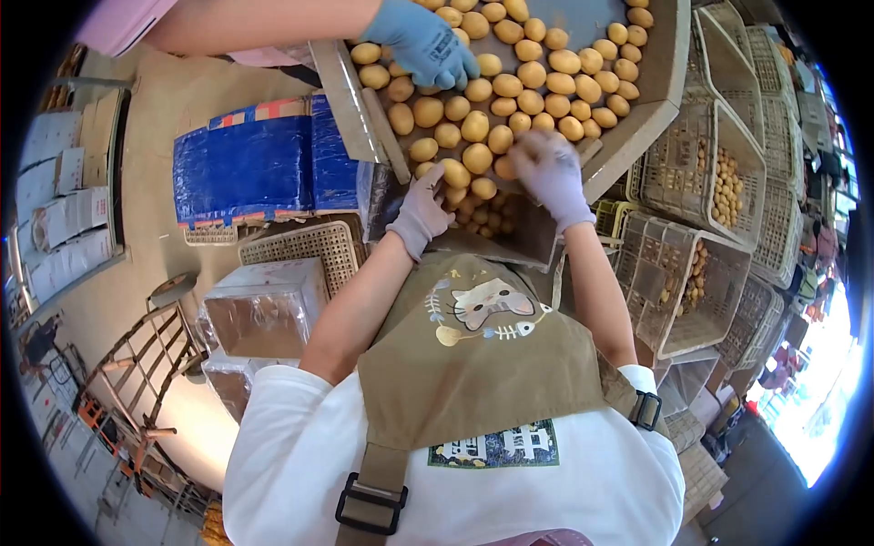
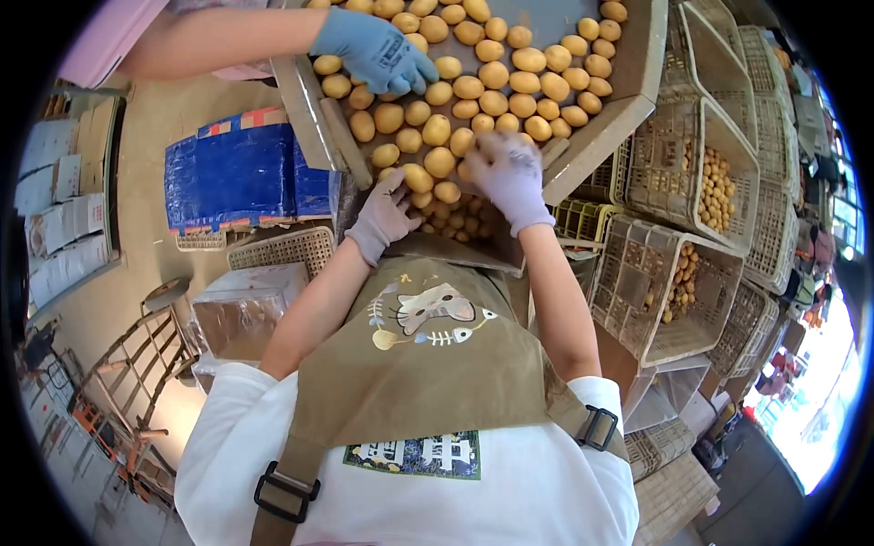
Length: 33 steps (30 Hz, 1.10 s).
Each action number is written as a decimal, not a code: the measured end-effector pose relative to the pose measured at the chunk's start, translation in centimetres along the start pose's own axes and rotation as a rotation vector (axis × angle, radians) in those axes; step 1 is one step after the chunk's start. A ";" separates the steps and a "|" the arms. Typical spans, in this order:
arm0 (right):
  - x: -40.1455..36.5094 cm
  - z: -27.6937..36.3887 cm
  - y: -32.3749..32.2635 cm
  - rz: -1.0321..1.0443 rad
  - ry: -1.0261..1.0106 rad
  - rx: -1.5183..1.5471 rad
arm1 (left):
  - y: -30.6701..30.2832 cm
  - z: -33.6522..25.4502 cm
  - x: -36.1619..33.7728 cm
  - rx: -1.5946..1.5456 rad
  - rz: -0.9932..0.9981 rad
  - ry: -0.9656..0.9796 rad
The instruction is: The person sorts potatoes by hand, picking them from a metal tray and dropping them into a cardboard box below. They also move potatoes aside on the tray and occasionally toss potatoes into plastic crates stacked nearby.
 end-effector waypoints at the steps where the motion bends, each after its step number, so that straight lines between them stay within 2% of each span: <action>1: 0.8 0.3 -0.2 -0.209 -0.098 -0.105 | 0.7 -0.7 -0.9 -0.090 -0.008 0.001; 2: 0.9 0.6 -0.1 -0.421 -0.195 -0.210 | 1.4 -1.5 -1.8 -0.178 -0.012 0.001; 5: -0.3 2.8 3.9 0.057 -0.152 -0.366 | 2.3 -2.2 -2.4 -0.347 -0.008 -0.021; 8: -1.5 1.6 3.8 0.167 -0.227 -0.238 | 2.7 -2.1 -2.1 -0.407 0.072 -0.018; 10: -1.5 1.0 3.9 0.100 -0.239 -0.207 | 2.8 -2.2 -1.9 -0.418 0.145 0.002; 13: -0.7 1.7 4.2 -0.017 -0.302 -0.142 | 2.3 -2.1 -2.1 -0.326 0.148 -0.006; 14: -0.4 2.2 4.4 -0.060 -0.332 -0.119 | 1.2 -1.4 -0.9 -0.113 0.166 0.083; 15: -0.9 3.7 3.7 -0.219 -0.486 -0.184 | 0.8 -1.2 -0.8 0.100 0.180 0.173; 17: -1.3 1.8 2.6 -0.188 -0.458 -0.325 | 0.1 -0.2 0.1 -0.026 0.142 0.047; 19: -1.4 -0.1 1.2 -0.112 -0.394 -0.400 | 2.5 -2.8 -3.2 -0.066 0.083 0.041; 21: -0.2 -0.1 0.3 -0.242 -0.303 -0.173 | 2.6 -2.9 -3.3 -0.136 -0.027 0.021; 22: 0.4 0.2 -0.2 -0.313 -0.259 -0.058 | 2.7 -2.8 -2.7 -0.201 0.004 0.009; 23: 0.3 0.9 0.0 -0.361 -0.226 -0.248 | 2.7 -2.6 -2.0 -0.265 0.036 -0.001; 24: 0.4 0.6 1.1 -0.175 -0.145 -0.311 | 2.7 -2.3 -1.7 -0.328 0.066 -0.013; 25: -0.1 0.7 1.8 -0.096 -0.142 -0.366 | 2.9 -2.3 -1.6 -0.355 0.189 0.026; 27: -0.8 0.4 2.3 0.043 -0.114 -0.409 | 2.8 -2.3 -1.3 -0.375 0.192 0.005; 30: -0.6 0.0 2.3 0.005 -0.161 -0.382 | 3.1 -2.2 -1.6 -0.390 0.226 0.004; 33: 1.1 0.1 1.5 0.081 -0.130 -0.342 | 3.2 -2.2 -1.4 -0.394 0.228 0.002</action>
Point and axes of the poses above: each hand's wrist, its own x-axis towards the middle knuckle, its own y-axis out of the palm, z = x × y, the point moved 4 cm from there along x, towards the middle knuckle, and after that the axes turned 12 degrees about x, right-handed, at the moved point
